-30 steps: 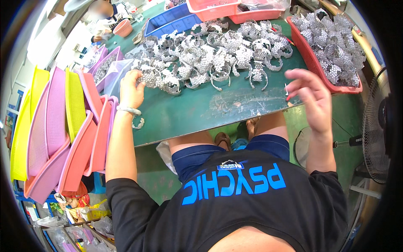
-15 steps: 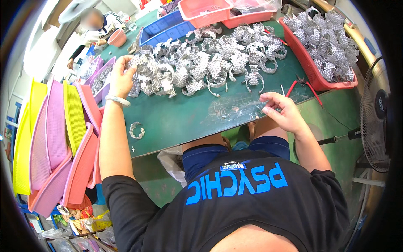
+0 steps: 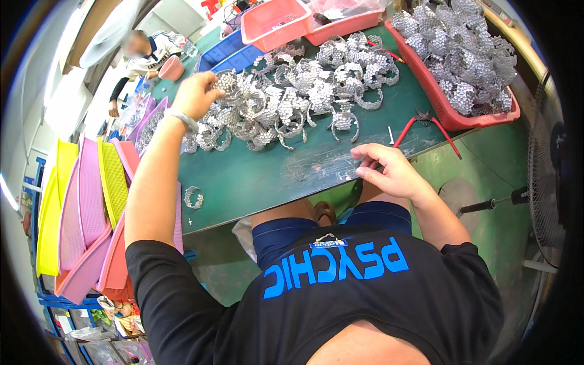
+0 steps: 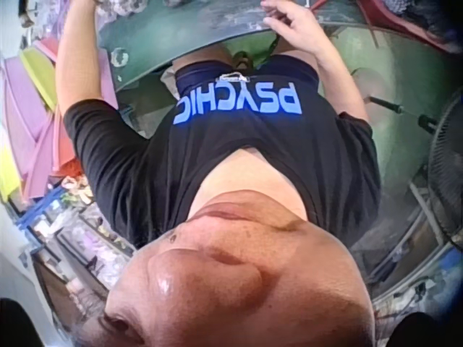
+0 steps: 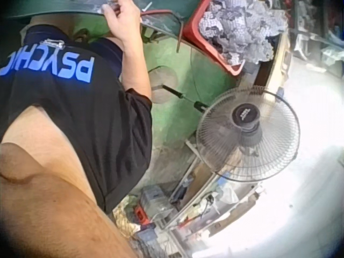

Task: The person assembles silver-colored metal components by hand, picking them up from a pile on the table and fitting pieces together before placing them back onto the table.

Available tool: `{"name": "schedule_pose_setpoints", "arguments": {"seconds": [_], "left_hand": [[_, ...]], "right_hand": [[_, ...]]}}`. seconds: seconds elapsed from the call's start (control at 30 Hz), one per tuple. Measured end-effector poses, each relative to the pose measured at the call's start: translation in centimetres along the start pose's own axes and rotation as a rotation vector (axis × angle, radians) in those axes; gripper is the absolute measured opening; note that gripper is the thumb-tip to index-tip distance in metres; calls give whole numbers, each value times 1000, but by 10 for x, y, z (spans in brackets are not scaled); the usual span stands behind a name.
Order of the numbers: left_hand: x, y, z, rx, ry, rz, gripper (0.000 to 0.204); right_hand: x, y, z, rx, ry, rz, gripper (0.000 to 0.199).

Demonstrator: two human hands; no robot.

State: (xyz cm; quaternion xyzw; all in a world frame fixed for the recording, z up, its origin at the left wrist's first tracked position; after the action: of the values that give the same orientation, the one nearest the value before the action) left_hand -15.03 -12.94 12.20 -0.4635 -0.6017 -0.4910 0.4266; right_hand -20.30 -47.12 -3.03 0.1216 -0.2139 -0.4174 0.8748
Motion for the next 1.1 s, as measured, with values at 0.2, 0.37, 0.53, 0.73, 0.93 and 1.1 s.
{"name": "schedule_pose_setpoints", "arguments": {"seconds": [0.2,0.37,0.53,0.73,0.93,1.1], "left_hand": [[-8,8,11,9,165,237,18],[-6,-1,10,-31,-185,-99,18],[-13,-9,11,-81,115,31,18],[-34,-22,55,63,-251,-172,19],[-53,-55,43,-195,-154,-338,31],[-46,-87,23,-276,-141,-517,37]], "right_hand": [[18,-15,4,27,-18,-22,30],[23,-33,9,47,-87,-69,29],[14,-14,11,36,-254,-171,28],[5,38,-7,-71,-651,-229,39],[-1,70,-36,-303,-842,-119,50],[8,68,-44,-366,-641,-349,49]]}}
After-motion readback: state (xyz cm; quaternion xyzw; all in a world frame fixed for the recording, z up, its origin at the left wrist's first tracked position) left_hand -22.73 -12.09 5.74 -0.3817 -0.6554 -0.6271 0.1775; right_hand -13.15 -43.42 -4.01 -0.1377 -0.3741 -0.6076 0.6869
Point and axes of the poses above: each hand's wrist, its own y-axis towards the middle knuckle, its own x-axis out of the back of the hand, z = x × y, the point moved 4 cm from there along y, towards the middle knuckle, and after that the axes turned 6 degrees about x, right-handed, at the moved point
